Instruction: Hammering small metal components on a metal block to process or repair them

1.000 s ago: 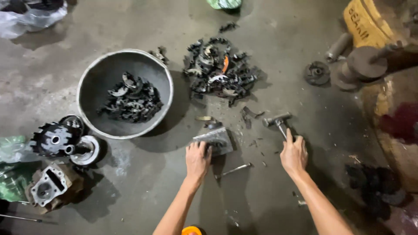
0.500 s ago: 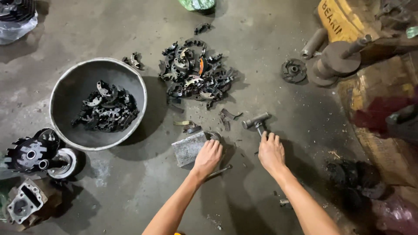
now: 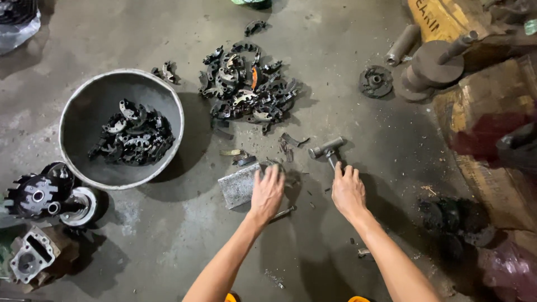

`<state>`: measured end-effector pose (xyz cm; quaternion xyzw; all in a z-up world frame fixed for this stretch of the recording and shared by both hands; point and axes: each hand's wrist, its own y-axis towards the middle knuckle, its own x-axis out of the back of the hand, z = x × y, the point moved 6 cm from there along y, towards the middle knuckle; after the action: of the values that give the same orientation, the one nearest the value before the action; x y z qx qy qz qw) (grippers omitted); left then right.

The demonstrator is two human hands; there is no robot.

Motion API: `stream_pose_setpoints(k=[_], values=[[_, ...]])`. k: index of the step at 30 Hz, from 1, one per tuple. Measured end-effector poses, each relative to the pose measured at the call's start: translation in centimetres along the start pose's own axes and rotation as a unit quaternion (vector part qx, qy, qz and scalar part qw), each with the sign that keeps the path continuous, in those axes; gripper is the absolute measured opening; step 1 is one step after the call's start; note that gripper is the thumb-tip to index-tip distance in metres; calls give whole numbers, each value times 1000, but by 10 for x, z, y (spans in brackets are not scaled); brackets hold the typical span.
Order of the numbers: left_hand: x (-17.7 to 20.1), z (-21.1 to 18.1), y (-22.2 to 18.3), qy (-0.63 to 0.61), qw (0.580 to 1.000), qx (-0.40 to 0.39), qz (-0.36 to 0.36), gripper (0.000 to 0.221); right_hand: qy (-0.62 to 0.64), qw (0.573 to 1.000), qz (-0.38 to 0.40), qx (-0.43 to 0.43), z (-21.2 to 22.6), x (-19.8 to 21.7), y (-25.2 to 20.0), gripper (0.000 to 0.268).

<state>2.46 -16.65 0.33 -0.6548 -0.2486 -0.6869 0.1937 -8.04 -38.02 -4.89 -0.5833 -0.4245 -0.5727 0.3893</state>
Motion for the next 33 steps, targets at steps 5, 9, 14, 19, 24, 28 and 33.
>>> stream_pose_setpoints(k=[5,9,14,19,24,28,33], values=[[1,16,14,26,987,-24,157,52,-11,1000,-15,11,2,10,2,54],[-21,21,10,-35,999,-7,31,34,3,1000,16,-6,-6,-5,0,58],[3,-8,-16,-65,997,-42,-15,39,20,999,25,-10,-5,-2,-4,54],[-77,-40,-60,-91,991,-83,60,12,26,999,30,-25,-6,-9,1,54],[6,-28,-31,-270,958,13,95,9,54,996,56,-44,-11,5,1,58],[66,36,3,-508,843,173,-41,14,54,987,131,-69,-27,-32,7,70],[21,87,17,-729,596,305,-142,28,196,949,170,-178,-27,-11,21,53]])
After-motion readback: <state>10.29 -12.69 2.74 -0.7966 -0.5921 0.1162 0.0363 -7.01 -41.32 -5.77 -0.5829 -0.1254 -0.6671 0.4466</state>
